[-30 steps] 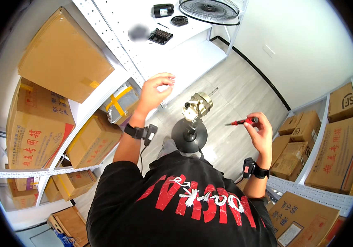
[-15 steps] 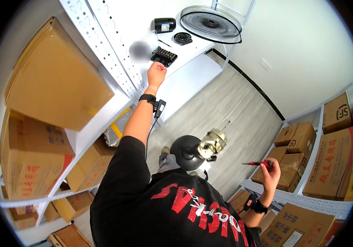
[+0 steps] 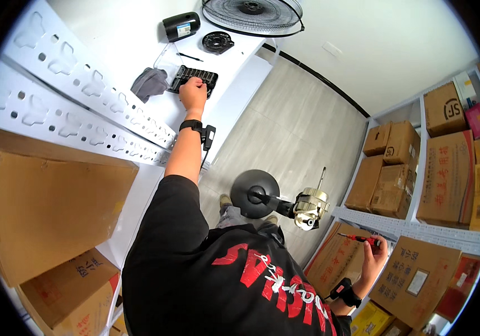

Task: The person uses a red-handled screwdriver to tighten screws on a metallic mechanical component mounted on a stand. They repeatedly rotate the part to access different screw locations and continue tightening throughout the clip.

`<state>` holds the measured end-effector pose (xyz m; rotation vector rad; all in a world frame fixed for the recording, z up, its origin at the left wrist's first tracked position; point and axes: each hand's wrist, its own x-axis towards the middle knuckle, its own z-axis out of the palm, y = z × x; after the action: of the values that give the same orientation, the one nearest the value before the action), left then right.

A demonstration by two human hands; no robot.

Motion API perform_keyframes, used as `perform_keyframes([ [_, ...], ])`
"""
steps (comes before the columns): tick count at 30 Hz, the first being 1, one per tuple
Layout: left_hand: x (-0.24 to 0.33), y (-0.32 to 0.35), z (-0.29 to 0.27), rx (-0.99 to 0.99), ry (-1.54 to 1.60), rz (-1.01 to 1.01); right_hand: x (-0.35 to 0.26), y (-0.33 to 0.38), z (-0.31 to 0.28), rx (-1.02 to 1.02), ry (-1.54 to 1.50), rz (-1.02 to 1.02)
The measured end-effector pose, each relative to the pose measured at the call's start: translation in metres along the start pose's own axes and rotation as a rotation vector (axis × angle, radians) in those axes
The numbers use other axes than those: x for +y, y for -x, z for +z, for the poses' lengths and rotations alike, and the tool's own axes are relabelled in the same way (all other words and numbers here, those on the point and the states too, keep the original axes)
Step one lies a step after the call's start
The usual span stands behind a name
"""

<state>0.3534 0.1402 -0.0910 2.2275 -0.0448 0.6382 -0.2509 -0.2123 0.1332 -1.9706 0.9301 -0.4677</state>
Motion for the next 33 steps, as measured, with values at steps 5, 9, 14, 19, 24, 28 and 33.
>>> perform_keyframes([
  [5,0.002,-0.002,-0.007,-0.065,-0.057,0.034,-0.012,0.009,0.011,0.036,-0.015,-0.011],
  [9,0.002,-0.006,-0.014,0.024,0.070,0.118,-0.023,0.003,0.019,0.051,-0.004,-0.036],
  [14,0.088,0.032,-0.054,-0.082,0.565,-0.008,-0.008,-0.006,0.018,0.040,-0.084,-0.149],
  [19,0.125,0.108,-0.086,-0.706,0.685,0.042,-0.012,-0.024,0.026,-0.074,-0.128,-0.135],
  [24,0.150,0.186,-0.107,-1.138,0.725,0.067,-0.027,-0.035,0.026,-0.200,-0.079,-0.205],
  [28,0.182,0.237,-0.134,-1.259,0.664,0.075,-0.020,-0.039,0.018,-0.307,-0.173,-0.272],
  [33,0.218,0.297,-0.154,-1.265,0.610,0.107,0.006,-0.039,0.001,-0.457,-0.267,-0.388],
])
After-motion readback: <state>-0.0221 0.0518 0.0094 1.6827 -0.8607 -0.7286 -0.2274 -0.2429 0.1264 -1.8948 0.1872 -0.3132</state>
